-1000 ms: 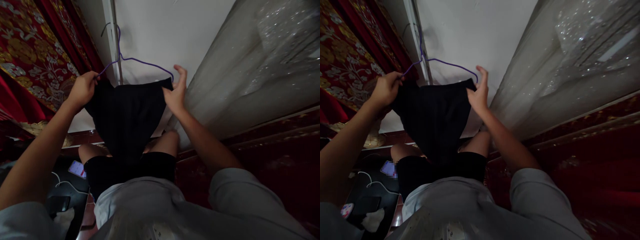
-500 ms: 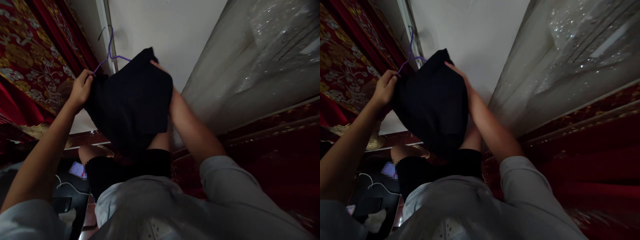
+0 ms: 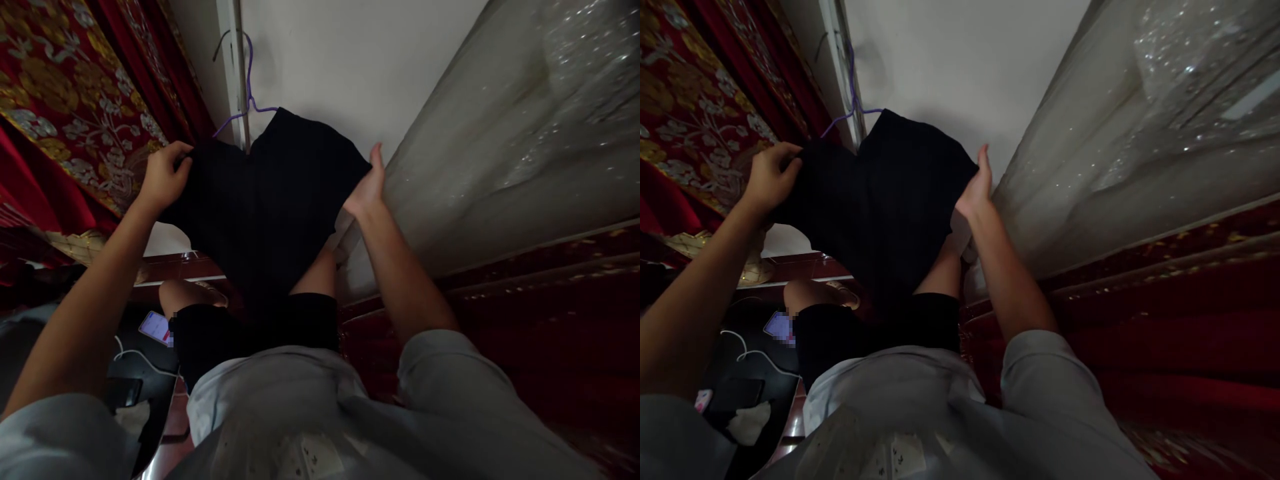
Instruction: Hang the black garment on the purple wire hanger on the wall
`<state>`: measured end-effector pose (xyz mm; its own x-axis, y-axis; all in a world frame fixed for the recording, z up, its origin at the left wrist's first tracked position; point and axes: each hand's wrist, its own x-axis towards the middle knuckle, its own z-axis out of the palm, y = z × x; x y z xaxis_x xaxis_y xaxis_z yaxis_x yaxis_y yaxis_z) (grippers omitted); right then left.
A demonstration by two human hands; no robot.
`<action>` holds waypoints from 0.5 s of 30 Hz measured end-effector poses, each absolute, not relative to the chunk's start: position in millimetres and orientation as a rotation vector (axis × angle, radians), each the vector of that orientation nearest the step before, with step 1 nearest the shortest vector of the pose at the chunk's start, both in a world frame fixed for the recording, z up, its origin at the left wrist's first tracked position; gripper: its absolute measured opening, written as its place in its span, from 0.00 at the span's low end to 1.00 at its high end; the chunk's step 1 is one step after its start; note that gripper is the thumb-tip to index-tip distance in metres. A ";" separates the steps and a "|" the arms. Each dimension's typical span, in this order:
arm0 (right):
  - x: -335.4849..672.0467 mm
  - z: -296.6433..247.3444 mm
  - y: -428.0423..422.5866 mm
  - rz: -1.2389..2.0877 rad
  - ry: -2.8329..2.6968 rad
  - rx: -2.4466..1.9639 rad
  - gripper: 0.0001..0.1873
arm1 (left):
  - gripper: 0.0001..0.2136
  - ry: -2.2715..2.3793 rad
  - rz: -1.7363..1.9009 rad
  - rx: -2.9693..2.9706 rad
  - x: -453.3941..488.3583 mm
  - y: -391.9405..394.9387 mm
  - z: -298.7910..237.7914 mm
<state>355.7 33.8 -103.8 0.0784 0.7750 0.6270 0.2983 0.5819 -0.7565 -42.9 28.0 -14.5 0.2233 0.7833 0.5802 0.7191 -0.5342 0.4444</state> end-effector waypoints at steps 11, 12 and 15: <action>326.4 -54.6 22.3 0.549 -1.043 -0.678 0.26 | 0.10 1.263 1.805 2.417 -21.8 -0.6 6.4; 320.2 -54.6 14.3 0.531 -1.001 -0.657 0.27 | 0.10 1.189 1.819 2.343 -19.7 -5.5 10.3; 291.9 -57.1 -35.2 0.409 -1.057 -0.657 0.28 | 0.13 0.992 1.687 2.062 -13.6 -16.8 26.5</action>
